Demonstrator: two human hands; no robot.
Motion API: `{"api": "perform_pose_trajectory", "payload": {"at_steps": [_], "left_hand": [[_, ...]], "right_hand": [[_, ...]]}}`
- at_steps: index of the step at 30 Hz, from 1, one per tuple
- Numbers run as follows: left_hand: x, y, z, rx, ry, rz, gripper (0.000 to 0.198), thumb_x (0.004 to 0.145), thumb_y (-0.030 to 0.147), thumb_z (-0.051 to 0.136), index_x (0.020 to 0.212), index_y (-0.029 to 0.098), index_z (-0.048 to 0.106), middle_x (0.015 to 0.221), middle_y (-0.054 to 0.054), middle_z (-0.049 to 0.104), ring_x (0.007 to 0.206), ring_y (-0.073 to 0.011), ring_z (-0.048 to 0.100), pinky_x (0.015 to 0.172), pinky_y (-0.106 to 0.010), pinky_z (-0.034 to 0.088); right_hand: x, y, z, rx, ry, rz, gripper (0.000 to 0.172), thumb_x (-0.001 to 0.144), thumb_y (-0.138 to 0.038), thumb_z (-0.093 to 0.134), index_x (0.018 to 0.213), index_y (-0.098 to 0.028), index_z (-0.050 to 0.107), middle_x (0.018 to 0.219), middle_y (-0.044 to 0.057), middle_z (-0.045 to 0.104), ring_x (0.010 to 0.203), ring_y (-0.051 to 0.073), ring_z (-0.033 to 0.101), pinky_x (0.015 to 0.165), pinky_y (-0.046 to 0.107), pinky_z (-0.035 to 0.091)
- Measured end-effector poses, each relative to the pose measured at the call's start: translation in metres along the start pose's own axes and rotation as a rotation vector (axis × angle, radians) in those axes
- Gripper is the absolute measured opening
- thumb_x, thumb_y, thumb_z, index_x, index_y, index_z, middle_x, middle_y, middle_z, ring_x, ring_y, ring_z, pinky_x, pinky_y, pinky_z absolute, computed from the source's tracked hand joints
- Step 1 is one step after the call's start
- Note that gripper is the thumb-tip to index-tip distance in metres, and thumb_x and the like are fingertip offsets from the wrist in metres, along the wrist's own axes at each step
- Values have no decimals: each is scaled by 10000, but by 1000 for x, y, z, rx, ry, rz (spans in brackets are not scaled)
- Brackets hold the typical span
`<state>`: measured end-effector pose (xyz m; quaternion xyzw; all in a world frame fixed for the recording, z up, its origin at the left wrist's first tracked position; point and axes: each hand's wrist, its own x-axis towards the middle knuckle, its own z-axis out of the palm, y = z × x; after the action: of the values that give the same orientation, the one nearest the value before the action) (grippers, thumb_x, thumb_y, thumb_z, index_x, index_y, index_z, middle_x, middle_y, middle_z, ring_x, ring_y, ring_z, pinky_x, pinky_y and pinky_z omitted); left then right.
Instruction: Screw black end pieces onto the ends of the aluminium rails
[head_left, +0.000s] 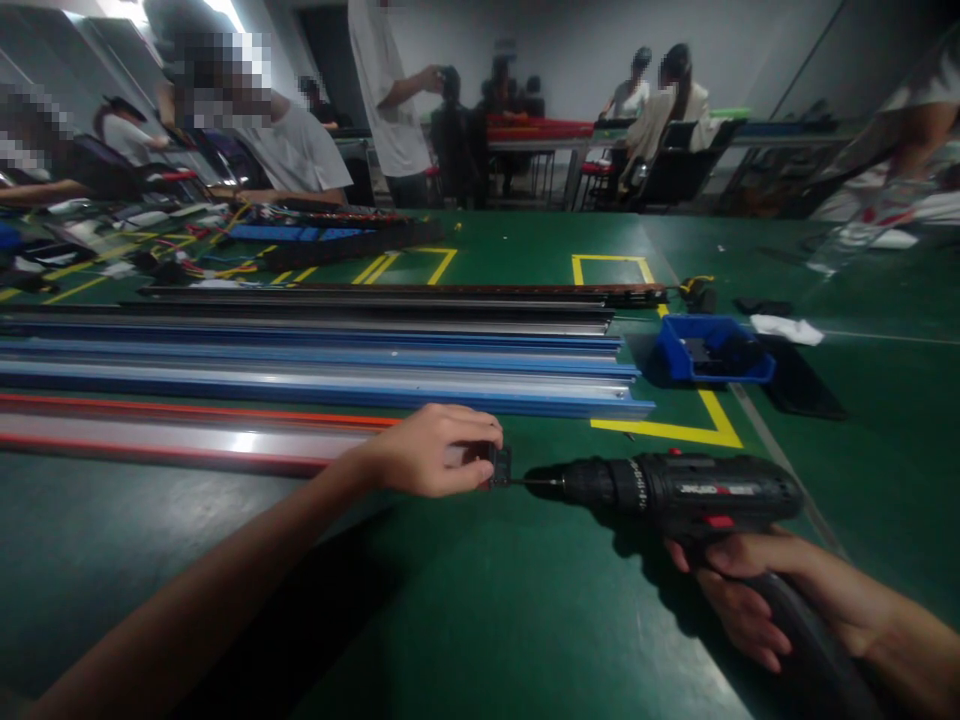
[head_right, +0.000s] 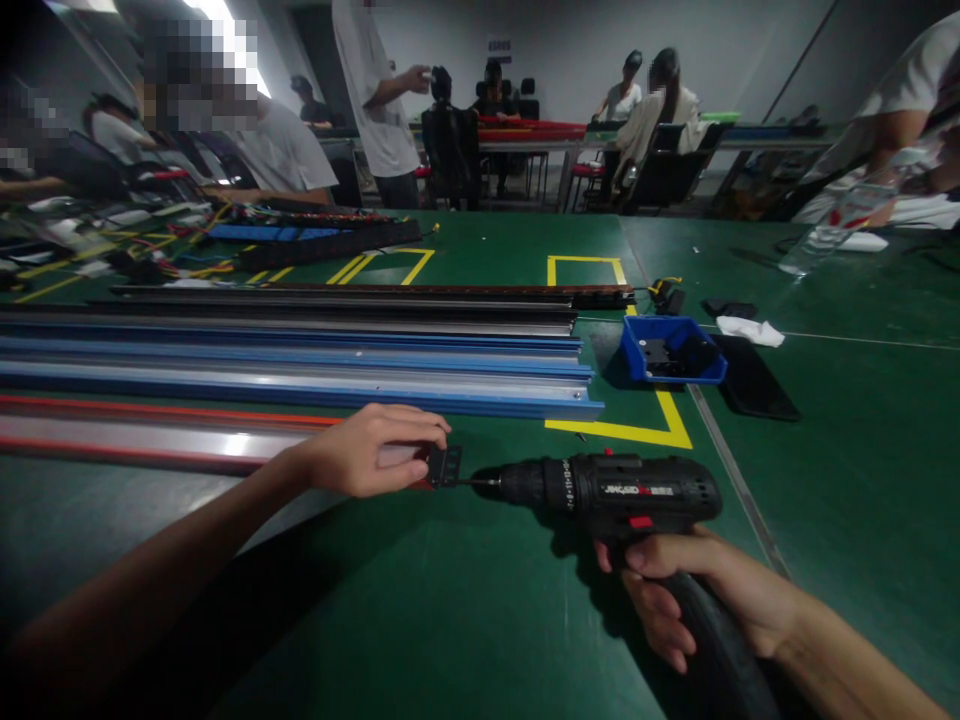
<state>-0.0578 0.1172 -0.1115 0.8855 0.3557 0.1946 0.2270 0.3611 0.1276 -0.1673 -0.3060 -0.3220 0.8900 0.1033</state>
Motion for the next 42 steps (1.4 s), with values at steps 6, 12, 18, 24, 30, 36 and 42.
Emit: {"api": "perform_pose_trajectory", "payload": {"at_steps": [6,12,18,24,30,36,42], "left_hand": [[2,-6,4,-18,32,-33,255,1031,279,464,1037,177,697,1067,-65,722,1008,-179,669,936,-282,481],[3,-4,5,-20,29,-53,273,1041,286,453,1005,172,698,1044,-58,720,978,-169,671,913,-270,471],[3,-2,3,-21,28,-56,284,1046,295,449,990,179,703,1056,-56,724,997,-179,673,919,-281,473],[3,-3,4,-18,37,-54,292,1044,295,450,976,181,709,1058,-54,729,1010,-182,680,929,-277,472],[3,-3,4,-6,52,-48,288,1038,297,450,985,189,712,1056,-49,732,988,-178,682,906,-276,476],[4,-1,2,-19,35,-62,298,1036,296,447,929,180,700,975,-38,718,892,-155,667,841,-269,466],[5,1,2,-30,54,-60,305,1033,304,449,907,178,697,924,-31,706,838,-146,651,806,-265,455]], "right_hand": [[0,0,-1,-12,16,-2,240,849,-345,677,982,-154,732,531,-28,547,392,111,498,436,274,530],[1,-1,-1,4,7,-4,223,850,-328,673,967,-145,719,529,-35,543,398,107,500,449,271,539],[0,-2,-2,8,20,24,228,851,-336,677,969,-147,727,531,-34,538,406,107,493,449,274,538],[0,-3,0,16,31,21,222,841,-341,705,948,-148,729,538,-33,537,408,100,482,456,269,538],[0,-3,0,13,47,19,206,837,-333,707,933,-152,731,538,-27,552,393,104,482,437,275,535],[-1,-5,3,3,35,36,231,854,-337,689,980,-146,721,537,-30,552,412,124,530,452,278,537],[0,-7,6,0,38,49,248,841,-340,694,1002,-152,708,526,-36,544,416,143,560,451,272,527]]}}
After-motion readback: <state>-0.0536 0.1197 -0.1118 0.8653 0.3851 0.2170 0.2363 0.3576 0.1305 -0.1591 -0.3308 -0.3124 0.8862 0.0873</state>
